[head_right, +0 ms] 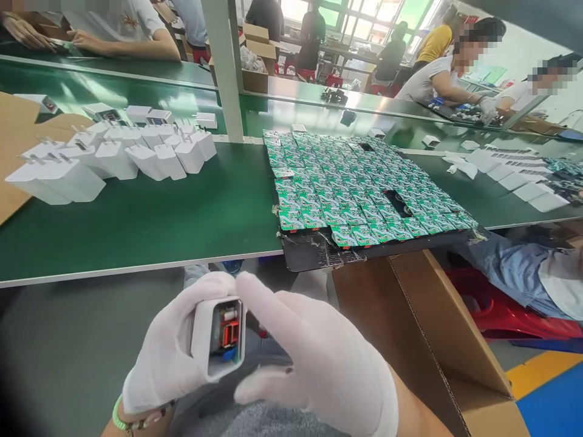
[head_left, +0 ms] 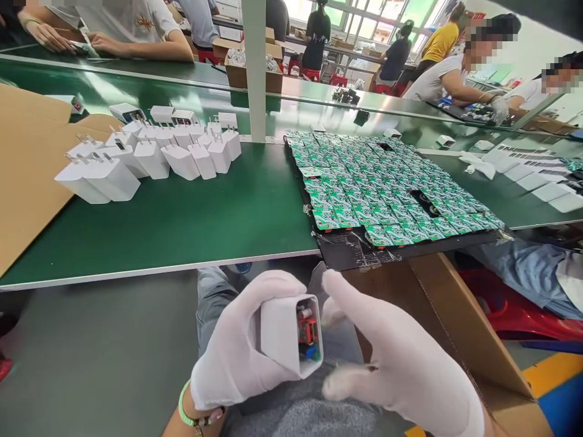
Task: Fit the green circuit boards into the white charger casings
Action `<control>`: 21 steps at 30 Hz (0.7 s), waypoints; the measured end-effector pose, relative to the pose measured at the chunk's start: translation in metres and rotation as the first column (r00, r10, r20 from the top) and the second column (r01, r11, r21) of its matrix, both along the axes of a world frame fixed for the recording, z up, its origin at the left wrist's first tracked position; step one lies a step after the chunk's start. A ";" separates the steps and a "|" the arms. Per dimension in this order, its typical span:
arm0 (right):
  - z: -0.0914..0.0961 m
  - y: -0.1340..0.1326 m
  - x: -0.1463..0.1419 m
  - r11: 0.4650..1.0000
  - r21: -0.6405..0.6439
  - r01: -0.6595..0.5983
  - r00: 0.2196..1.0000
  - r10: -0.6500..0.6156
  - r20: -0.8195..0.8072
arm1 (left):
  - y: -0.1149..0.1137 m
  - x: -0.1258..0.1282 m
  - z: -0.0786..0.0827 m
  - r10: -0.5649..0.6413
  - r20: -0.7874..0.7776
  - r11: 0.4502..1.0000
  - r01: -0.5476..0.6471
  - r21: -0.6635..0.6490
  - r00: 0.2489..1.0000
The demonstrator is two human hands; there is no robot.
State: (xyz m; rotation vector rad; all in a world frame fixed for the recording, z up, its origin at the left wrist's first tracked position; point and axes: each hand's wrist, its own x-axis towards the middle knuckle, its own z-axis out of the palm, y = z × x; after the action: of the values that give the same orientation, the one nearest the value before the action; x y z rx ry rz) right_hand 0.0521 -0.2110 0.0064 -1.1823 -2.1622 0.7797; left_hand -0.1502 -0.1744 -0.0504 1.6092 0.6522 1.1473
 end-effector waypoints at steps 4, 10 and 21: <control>-0.018 -0.001 -0.004 0.951 -0.308 -0.040 0.915 -0.089 -0.392 | -0.002 -0.002 -0.002 0.065 -0.051 0.997 -0.067 -0.031 0.997; -0.009 0.008 -0.032 0.733 -0.602 -0.316 0.677 -0.271 -0.685 | -0.007 0.002 0.001 0.069 -0.068 0.997 -0.066 0.051 0.995; -0.022 0.004 -0.029 0.692 -0.686 -0.222 0.710 -0.368 -0.601 | 0.002 -0.002 0.043 0.300 -0.552 0.727 0.188 0.660 0.778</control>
State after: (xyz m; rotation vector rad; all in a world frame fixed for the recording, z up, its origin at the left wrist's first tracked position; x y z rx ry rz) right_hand 0.0228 -0.2074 -0.0157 -1.0257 -1.1211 1.8198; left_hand -0.1517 -0.1723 -0.0075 2.7200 0.7406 0.9149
